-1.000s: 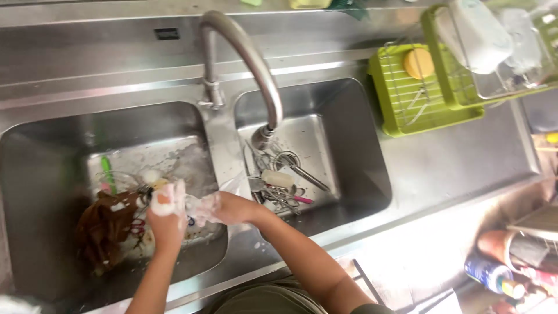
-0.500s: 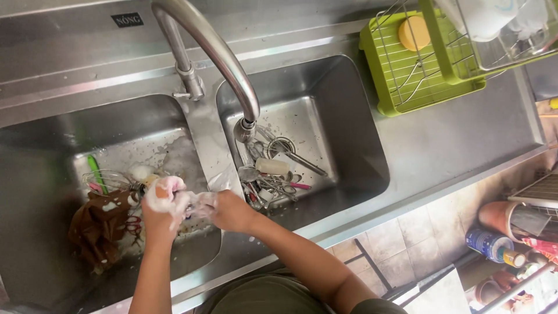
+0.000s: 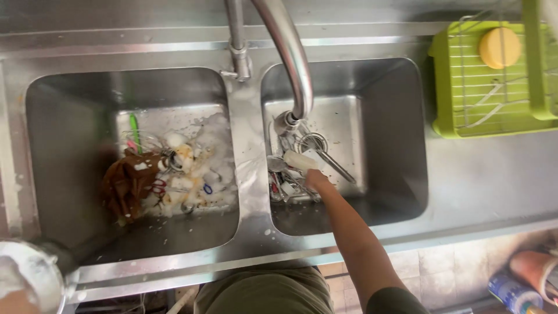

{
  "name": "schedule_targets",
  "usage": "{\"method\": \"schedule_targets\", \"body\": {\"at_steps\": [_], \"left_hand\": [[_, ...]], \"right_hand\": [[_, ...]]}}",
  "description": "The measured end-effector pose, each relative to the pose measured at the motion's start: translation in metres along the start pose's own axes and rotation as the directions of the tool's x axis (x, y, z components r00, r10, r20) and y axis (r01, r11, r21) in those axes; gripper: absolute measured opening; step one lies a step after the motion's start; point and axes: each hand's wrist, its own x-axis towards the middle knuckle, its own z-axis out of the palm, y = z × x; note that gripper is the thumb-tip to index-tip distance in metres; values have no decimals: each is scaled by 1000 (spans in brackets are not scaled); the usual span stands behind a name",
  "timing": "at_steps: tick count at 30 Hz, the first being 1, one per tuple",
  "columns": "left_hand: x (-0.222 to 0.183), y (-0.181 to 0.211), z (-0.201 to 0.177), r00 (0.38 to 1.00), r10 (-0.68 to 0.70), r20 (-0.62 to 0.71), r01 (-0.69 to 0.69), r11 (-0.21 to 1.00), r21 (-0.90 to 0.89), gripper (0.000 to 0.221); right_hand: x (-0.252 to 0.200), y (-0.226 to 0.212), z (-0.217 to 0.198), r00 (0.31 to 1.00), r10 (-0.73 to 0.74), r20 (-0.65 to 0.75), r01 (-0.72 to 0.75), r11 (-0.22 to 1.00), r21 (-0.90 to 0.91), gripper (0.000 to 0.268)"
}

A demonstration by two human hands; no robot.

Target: Washing various kitchen utensils, including a whisk and cutlery, in a double-basin stainless steel sink using a sponge and soap.

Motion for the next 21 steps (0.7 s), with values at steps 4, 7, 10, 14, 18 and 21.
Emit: {"method": "schedule_targets", "body": {"at_steps": [4,7,10,14,18,21], "left_hand": [[0,-8,-5,999,7,-39,2,974,226,18],[-7,-14,-11,998,-1,-57,22,930,367,19],[-16,-15,-15,999,-12,-47,33,869,493,24],[2,24,54,993,49,110,-93,892,442,27],[72,45,186,902,400,160,-420,900,120,26],[128,30,266,858,513,22,-513,858,21,23]], "right_hand": [[13,-7,15,996,34,-85,-32,999,27,31],[18,-14,24,973,-216,-77,222,972,78,33],[22,-15,33,991,-76,-111,102,963,250,35],[3,-42,-6,960,-38,-278,117,954,274,43],[-72,-116,-128,947,44,-318,127,858,497,36],[-101,-148,-189,903,51,-426,298,640,708,33]]}}
